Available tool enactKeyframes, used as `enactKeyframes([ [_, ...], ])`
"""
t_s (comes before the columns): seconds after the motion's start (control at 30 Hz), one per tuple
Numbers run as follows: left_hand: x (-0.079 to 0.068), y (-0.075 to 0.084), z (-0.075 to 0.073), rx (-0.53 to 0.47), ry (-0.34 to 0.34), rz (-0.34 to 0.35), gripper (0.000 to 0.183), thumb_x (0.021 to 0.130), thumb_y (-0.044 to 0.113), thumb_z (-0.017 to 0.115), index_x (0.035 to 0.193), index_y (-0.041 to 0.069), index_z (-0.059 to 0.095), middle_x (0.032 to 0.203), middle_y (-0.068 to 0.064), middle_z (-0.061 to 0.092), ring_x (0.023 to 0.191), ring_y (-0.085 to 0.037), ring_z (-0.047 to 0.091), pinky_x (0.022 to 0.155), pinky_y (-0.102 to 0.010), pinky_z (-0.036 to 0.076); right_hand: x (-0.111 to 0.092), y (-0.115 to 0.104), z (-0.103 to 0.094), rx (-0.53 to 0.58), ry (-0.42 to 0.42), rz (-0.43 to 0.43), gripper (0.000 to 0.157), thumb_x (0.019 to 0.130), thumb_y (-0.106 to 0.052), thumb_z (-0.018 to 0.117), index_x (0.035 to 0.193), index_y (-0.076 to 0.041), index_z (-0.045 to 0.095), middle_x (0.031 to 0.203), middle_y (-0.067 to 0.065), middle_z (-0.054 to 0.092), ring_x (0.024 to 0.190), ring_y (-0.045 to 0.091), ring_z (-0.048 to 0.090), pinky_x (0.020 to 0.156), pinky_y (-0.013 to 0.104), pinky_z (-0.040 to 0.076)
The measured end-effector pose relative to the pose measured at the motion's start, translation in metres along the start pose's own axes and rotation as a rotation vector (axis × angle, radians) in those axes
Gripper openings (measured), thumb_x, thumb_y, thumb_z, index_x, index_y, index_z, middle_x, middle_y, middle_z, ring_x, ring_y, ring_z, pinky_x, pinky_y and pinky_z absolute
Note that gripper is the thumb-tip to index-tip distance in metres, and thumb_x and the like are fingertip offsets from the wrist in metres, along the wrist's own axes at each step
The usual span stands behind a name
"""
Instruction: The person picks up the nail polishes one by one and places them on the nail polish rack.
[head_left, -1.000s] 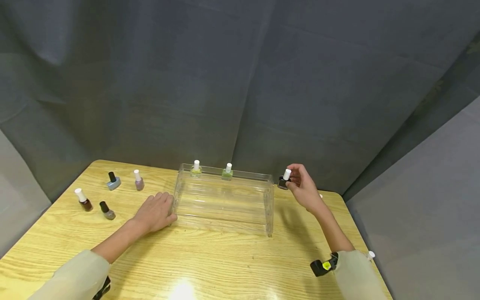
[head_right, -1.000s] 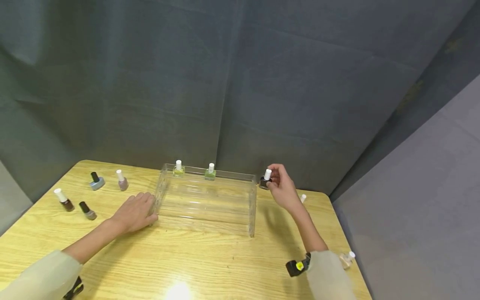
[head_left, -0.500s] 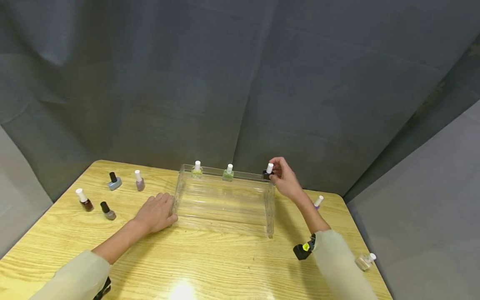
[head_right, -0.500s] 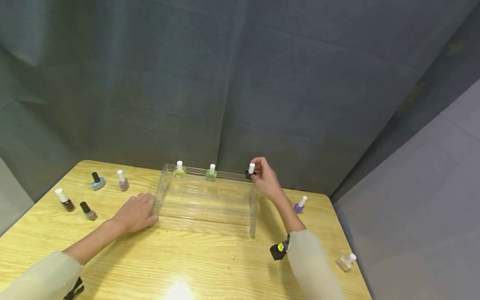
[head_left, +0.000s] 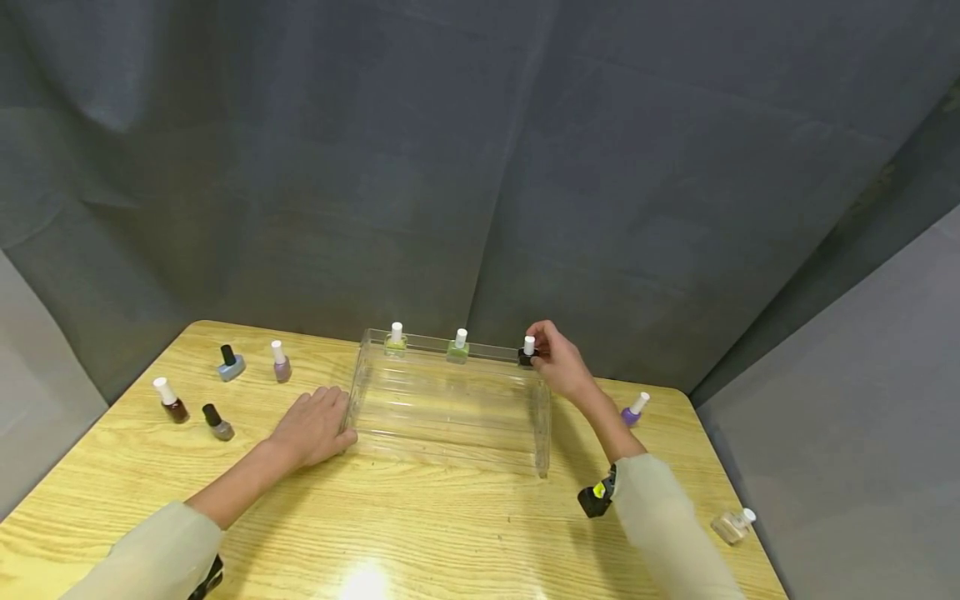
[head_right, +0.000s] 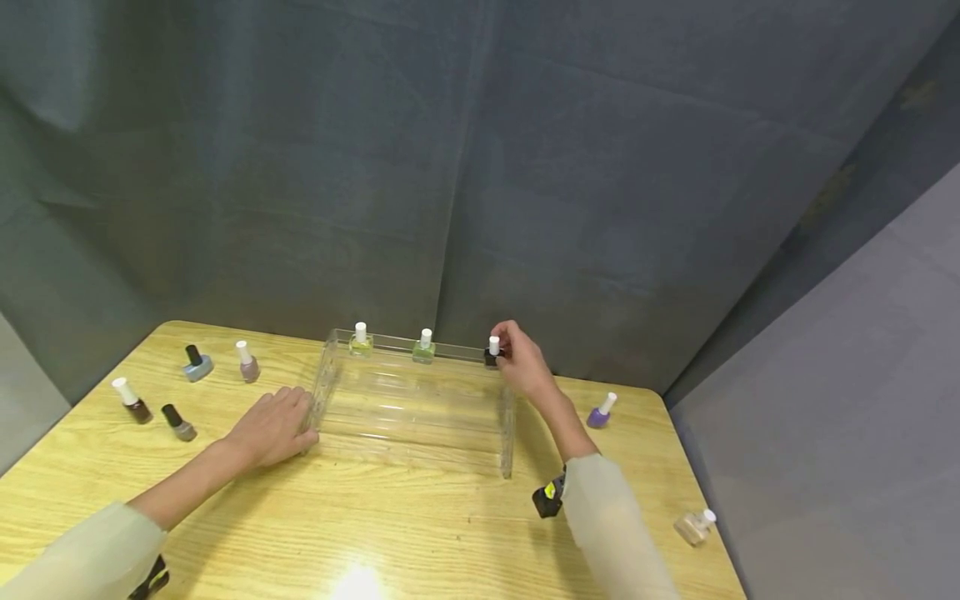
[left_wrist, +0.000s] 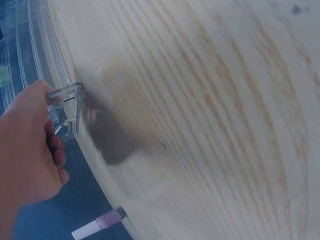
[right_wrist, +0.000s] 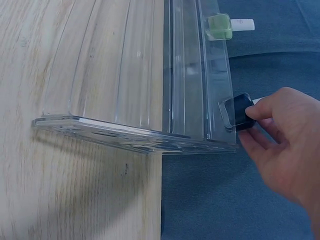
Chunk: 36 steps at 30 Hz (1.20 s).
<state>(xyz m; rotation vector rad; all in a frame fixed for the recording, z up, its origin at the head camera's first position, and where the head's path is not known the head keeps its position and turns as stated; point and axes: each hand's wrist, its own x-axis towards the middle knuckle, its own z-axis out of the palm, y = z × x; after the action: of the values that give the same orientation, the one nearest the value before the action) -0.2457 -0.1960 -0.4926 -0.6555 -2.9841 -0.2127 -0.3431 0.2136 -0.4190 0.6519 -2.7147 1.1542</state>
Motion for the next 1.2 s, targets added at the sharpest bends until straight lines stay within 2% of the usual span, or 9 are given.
enactKeyframes([
  [0.33,0.001,-0.002,0.006,0.022,0.005,0.003,0.030,0.092,0.037,0.061,0.091,0.011,0.046,0.082,-0.001,0.037,0.075,-0.020,0.036,0.064,-0.034,0.031,0.002,0.003,0.005,-0.022,-0.022,0.017,0.035,0.093,0.011,0.056,0.122,-0.006,0.049,0.109,0.015,0.056,0.111,0.036,0.059,0.092,0.048,0.048],
  [0.7,0.001,-0.001,0.004,0.019,0.001,0.003,0.030,0.092,0.037,0.063,0.091,0.011,0.047,0.082,-0.001,0.037,0.075,-0.020,0.036,0.064,-0.035,0.031,0.001,0.006,0.002,-0.043,-0.013,0.008,0.037,0.091,0.011,0.059,0.123,-0.003,0.047,0.110,0.017,0.057,0.109,0.036,0.060,0.090,0.049,0.048],
  [0.93,0.000,-0.002,0.004,0.036,0.003,0.003,0.032,0.092,0.038,0.063,0.095,0.008,0.050,0.083,-0.002,0.038,0.076,-0.021,0.037,0.065,-0.035,0.031,0.000,0.009,0.002,-0.065,-0.014,0.040,0.040,0.092,0.009,0.058,0.128,-0.001,0.047,0.114,0.016,0.058,0.112,0.035,0.058,0.092,0.049,0.047],
  [1.2,-0.001,0.000,0.001,0.065,0.018,0.023,0.032,0.093,0.037,0.064,0.092,0.008,0.048,0.082,-0.002,0.036,0.075,-0.021,0.036,0.065,-0.035,0.031,-0.011,0.010,-0.008,-0.027,0.054,0.077,0.052,0.091,0.005,0.063,0.138,-0.004,0.041,0.116,0.020,0.054,0.116,0.039,0.055,0.099,0.052,0.042],
])
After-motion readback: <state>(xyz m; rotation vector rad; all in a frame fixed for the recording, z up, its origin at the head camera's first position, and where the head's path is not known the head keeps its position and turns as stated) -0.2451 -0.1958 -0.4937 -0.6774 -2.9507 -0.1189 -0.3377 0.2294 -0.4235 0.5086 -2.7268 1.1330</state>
